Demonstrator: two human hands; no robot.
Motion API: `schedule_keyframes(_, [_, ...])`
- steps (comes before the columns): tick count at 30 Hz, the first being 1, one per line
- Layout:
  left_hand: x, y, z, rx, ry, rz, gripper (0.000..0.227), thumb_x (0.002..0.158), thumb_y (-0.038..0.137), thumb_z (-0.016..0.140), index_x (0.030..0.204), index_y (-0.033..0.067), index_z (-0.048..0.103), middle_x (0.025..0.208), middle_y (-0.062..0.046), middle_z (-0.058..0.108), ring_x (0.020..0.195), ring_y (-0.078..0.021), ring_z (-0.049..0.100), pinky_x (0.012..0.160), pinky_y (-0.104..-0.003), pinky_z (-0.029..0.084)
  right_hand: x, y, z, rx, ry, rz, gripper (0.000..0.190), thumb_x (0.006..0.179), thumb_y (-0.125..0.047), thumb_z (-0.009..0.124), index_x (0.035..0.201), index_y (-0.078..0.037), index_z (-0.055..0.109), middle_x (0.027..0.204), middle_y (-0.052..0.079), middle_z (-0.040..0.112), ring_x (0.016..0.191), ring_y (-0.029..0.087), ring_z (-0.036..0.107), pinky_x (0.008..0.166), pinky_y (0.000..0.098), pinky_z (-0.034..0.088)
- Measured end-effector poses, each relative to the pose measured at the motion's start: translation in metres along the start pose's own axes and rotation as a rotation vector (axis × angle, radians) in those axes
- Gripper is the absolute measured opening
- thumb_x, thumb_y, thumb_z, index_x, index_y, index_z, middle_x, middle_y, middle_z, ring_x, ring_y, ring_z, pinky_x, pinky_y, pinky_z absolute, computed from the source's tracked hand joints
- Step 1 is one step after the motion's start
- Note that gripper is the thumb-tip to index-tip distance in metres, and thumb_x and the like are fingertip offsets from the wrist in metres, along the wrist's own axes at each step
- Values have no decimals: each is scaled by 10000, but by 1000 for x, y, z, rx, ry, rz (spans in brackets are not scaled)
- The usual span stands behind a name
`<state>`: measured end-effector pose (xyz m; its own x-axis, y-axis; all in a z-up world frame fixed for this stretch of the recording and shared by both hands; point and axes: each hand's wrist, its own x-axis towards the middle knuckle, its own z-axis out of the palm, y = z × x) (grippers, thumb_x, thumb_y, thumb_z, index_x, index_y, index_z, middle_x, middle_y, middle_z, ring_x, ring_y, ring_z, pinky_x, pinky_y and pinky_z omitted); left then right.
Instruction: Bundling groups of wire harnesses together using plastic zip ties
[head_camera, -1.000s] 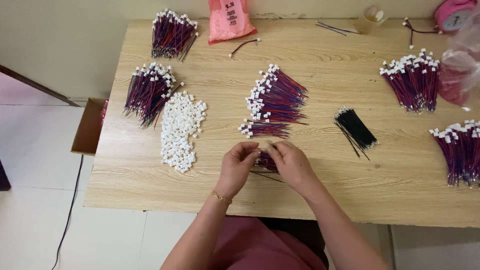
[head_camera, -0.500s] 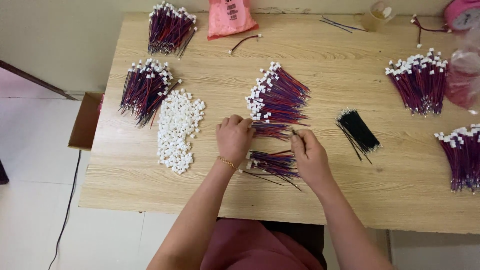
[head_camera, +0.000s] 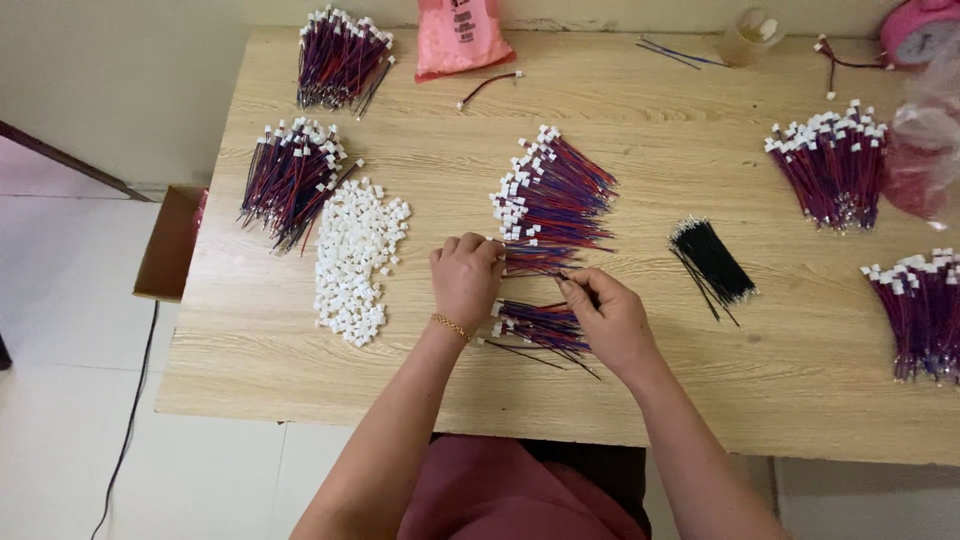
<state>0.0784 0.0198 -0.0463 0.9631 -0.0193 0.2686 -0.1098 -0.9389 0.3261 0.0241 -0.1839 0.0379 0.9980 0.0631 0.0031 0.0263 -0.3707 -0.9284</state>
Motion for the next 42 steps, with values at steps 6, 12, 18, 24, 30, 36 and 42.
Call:
schedule_keyframes(6, [11,5,-4,24,-98,-27,109,751,343,745,856,345,715,889,79,611,935,-159,591,834,-369,465,-4,-4,0,69,-6,16,129,948,-135,628,986,-42,708,752,101,676,744,150,584,731,357,519])
schedule_keyframes(12, [14,-1,8,-183,-21,-44,77,751,281,744,823,287,717,846,55,636,875,-171,633,769,-340,511,-1,-3,-3,100,-9,42,152,911,-111,669,1048,-45,685,741,96,694,710,140,637,713,318,541])
schedule_keyframes(18, [-9,31,-75,-760,-84,-122,127,794,145,679,910,167,726,798,-67,726,797,-244,715,707,-372,555,-1,-2,4,126,-14,40,136,872,-88,707,997,-43,680,719,76,673,691,130,621,686,310,533])
schedule_keyframes(24, [-36,48,-98,-1135,-157,-213,176,845,108,669,1004,120,742,826,-65,735,769,-118,667,705,-279,552,-12,-37,5,69,-2,25,139,840,-90,718,975,-58,713,777,95,716,754,126,642,726,313,538])
schedule_keyframes(30, [-48,46,-86,-1314,-217,-300,184,877,124,703,1047,60,733,836,-73,713,787,-92,607,704,-263,533,-15,-35,8,12,-9,15,162,820,-97,731,973,-45,715,828,122,736,799,147,673,762,333,546])
schedule_keyframes(36, [-51,44,-73,-1388,-240,-332,176,899,119,687,1052,41,724,856,-72,709,802,-98,606,729,-257,530,-18,-41,7,-5,-9,4,167,798,-115,731,957,-64,725,812,110,726,792,155,659,755,344,539])
schedule_keyframes(42, [-52,44,-64,-1516,-231,-358,191,952,55,574,1097,7,688,889,-65,668,843,-114,606,787,-262,533,-14,-53,2,-141,10,-99,139,849,-172,709,956,-88,736,846,124,729,870,268,709,764,381,548])
